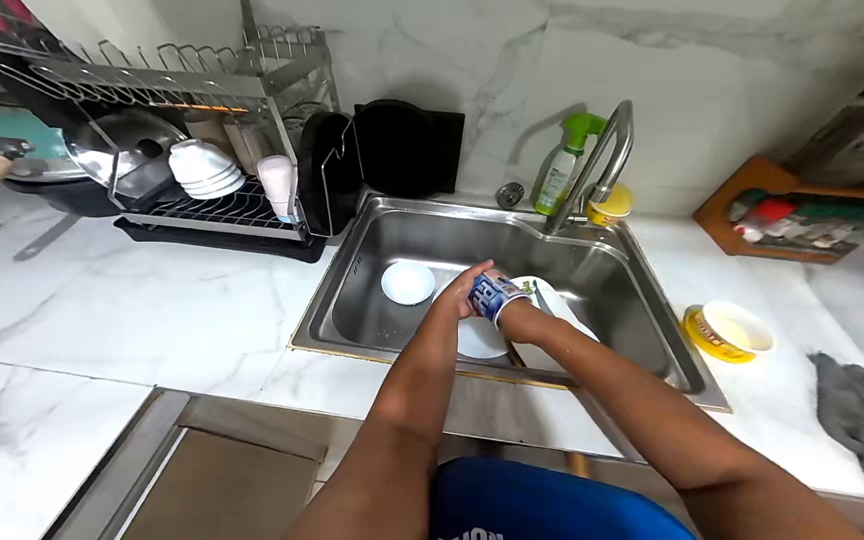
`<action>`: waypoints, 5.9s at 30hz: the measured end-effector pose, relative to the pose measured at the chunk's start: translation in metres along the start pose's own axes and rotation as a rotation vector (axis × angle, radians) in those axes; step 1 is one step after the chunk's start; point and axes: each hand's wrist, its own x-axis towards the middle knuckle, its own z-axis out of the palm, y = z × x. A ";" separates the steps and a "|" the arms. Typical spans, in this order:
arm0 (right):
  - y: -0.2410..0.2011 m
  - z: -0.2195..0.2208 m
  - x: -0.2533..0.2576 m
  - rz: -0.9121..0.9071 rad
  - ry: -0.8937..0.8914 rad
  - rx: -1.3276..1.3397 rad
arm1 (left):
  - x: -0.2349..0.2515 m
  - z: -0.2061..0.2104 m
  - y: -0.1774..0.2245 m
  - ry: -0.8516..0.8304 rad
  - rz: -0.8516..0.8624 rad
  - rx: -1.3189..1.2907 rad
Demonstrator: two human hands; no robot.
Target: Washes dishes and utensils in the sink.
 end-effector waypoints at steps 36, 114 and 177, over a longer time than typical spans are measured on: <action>0.020 -0.007 -0.026 0.007 0.001 0.453 | -0.001 -0.003 -0.003 -0.075 0.093 0.061; 0.018 -0.044 0.003 0.423 0.737 0.454 | -0.006 0.052 -0.021 0.239 0.436 0.004; 0.184 0.067 -0.014 0.862 -0.238 0.265 | 0.049 -0.110 0.004 0.496 -0.127 1.663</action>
